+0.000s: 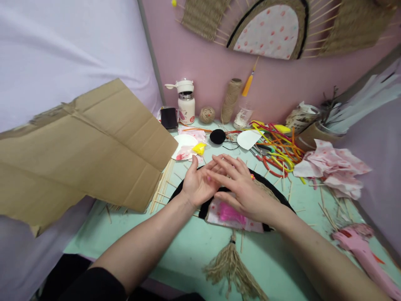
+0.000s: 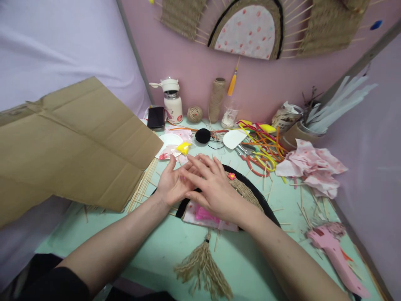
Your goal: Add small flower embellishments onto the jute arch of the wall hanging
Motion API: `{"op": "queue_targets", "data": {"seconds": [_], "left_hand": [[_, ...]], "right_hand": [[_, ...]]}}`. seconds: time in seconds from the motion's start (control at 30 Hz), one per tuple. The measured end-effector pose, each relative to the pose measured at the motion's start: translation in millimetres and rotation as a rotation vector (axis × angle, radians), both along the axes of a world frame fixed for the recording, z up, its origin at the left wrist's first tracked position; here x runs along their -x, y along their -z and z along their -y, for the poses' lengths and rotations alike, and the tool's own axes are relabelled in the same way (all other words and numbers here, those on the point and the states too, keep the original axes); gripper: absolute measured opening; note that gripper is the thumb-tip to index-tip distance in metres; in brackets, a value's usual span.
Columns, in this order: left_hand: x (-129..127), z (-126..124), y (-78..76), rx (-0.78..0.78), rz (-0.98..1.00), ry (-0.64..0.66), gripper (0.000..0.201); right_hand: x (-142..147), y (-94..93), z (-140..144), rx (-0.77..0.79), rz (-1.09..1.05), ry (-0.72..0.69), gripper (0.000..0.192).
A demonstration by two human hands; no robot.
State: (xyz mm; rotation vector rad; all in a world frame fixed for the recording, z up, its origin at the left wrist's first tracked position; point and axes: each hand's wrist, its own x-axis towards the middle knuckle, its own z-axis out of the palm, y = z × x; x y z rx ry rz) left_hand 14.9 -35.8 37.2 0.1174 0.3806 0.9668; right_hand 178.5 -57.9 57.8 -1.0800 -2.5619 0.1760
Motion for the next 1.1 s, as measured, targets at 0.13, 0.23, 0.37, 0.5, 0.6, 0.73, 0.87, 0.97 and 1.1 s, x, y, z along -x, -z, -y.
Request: {"op": "queue_targets", "data": {"seconds": [0.13, 0.23, 0.37, 0.5, 0.6, 0.73, 0.87, 0.97, 1.1], "left_hand": [[-0.8, -1.5, 0.1, 0.021, -0.03, -0.032, 0.061], [-1.8, -0.9, -0.4, 0.011, -0.055, -0.033, 0.06], [-1.9, 0.2, 2.3, -0.032, -0.033, -0.012, 0.059], [3.0, -1.7, 4.2, -0.058, 0.018, -0.031, 0.065], [5.0, -2.2, 2.9, -0.05, 0.048, -0.066, 0.069], [1.0, 1.6, 2.8, -0.018, 0.05, -0.046, 0.065], [1.9, 1.0, 4.3, -0.033, 0.034, 0.015, 0.065], [7.4, -3.2, 2.5, -0.063, 0.061, -0.046, 0.069], [6.5, -1.7, 0.7, -0.046, 0.087, -0.057, 0.074]], "right_hand": [[-2.2, -2.8, -0.8, -0.001, -0.044, 0.043, 0.049], [0.3, -0.5, 0.7, -0.02, 0.003, 0.04, 0.048], [5.9, 2.1, 5.9, -0.031, 0.074, 0.003, 0.055], [5.7, -1.5, 8.8, -0.04, 0.099, -0.037, 0.047], [4.8, -1.4, 7.4, -0.067, 0.099, 0.013, 0.046], [9.5, 5.4, 8.1, -0.054, 0.118, 0.07, 0.058], [13.1, 3.8, 13.6, 0.014, 0.141, -0.032, 0.07], [9.5, -1.7, 13.1, 0.037, 0.161, -0.042, 0.067], [5.6, 0.2, 7.3, 0.025, 0.177, 0.069, 0.068]]}}
